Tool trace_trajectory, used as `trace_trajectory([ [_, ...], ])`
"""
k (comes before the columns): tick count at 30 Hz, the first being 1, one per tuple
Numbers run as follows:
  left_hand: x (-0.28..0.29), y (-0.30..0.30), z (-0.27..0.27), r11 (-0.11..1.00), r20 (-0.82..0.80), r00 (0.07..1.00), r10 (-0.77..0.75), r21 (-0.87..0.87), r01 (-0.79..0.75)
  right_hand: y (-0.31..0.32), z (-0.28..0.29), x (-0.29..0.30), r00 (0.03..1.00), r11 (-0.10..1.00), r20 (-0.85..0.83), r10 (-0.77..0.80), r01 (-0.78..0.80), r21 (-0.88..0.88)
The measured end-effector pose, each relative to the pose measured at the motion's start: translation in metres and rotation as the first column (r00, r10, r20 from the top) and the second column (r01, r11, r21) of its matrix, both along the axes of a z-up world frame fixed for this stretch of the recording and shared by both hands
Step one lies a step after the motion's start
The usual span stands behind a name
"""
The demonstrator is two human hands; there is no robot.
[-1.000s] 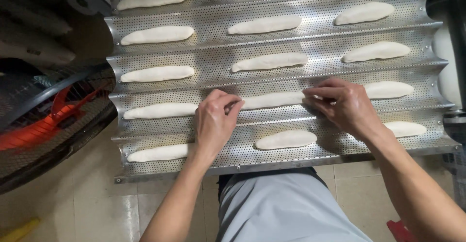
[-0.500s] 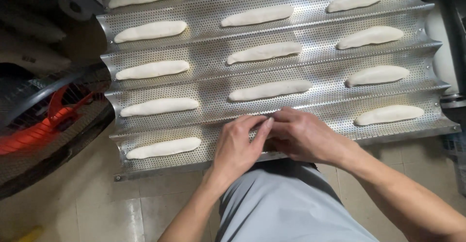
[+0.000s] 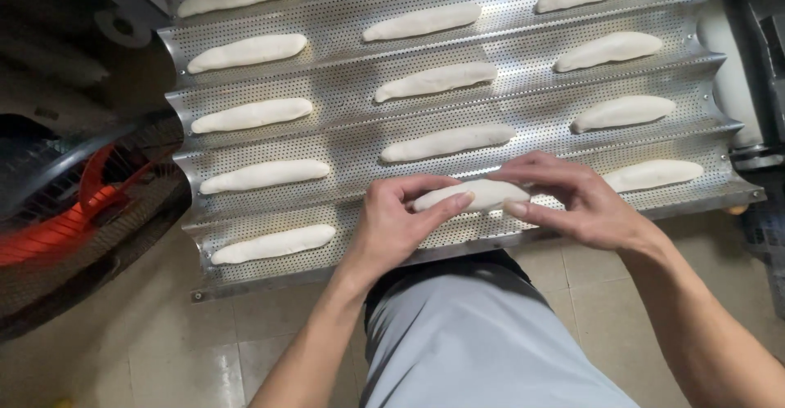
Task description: Arranging shaped dough pieces onto baking trays in a bakery kitchen
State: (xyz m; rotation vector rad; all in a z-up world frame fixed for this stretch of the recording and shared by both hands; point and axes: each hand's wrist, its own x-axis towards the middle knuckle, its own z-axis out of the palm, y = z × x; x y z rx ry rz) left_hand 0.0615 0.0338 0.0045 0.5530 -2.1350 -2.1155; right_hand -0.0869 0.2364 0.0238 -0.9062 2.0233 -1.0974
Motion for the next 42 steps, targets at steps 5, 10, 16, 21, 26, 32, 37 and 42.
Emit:
trace_trajectory([
  [5, 0.019, -0.018, -0.025, 0.981, 0.020, 0.998, -0.064, 0.183, 0.059, 0.004, 0.000, 0.004, 0.996, 0.997, 0.064, -0.068, 0.066, 0.031],
  [10, 0.035, -0.030, -0.001, 0.976, 0.532, 0.841, 0.093, -0.214, 0.028, 0.026, -0.022, -0.002, 0.922, 0.998, -0.381, 0.064, -0.048, 0.050],
  [16, 0.055, -0.012, -0.043, 0.760, 0.214, 0.949, 0.233, -0.649, -0.040, 0.042, -0.053, -0.002, 0.857, 0.995, -0.507, 0.090, -0.052, 0.088],
  [21, 0.053, -0.013, -0.041, 0.775, 0.091, 0.987, 0.130, -0.630, -0.044, 0.030, -0.043, 0.001, 0.899, 0.998, -0.433, 0.064, -0.045, 0.053],
  [26, 0.042, -0.012, -0.026, 0.771, 0.276, 0.946, 0.172, -0.636, 0.046, 0.031, -0.039, -0.023, 0.902, 0.990, -0.407, 0.142, -0.120, 0.079],
  [32, -0.070, -0.004, 0.017, 0.888, 0.049, 0.996, 0.076, -0.458, -0.045, 0.013, 0.008, -0.166, 0.789, 0.927, -0.563, 0.245, -0.360, -0.102],
  [37, -0.231, -0.009, -0.014, 0.922, -0.213, 0.958, 0.191, -0.296, -0.250, -0.042, -0.038, -0.336, 0.608, 0.971, -0.783, 0.131, -0.239, -0.023],
  [42, -0.357, -0.023, -0.052, 0.874, -0.063, 0.947, 0.316, -0.369, -0.316, -0.109, -0.089, -0.391, 0.542, 0.921, -0.782, 0.308, -0.376, 0.102],
])
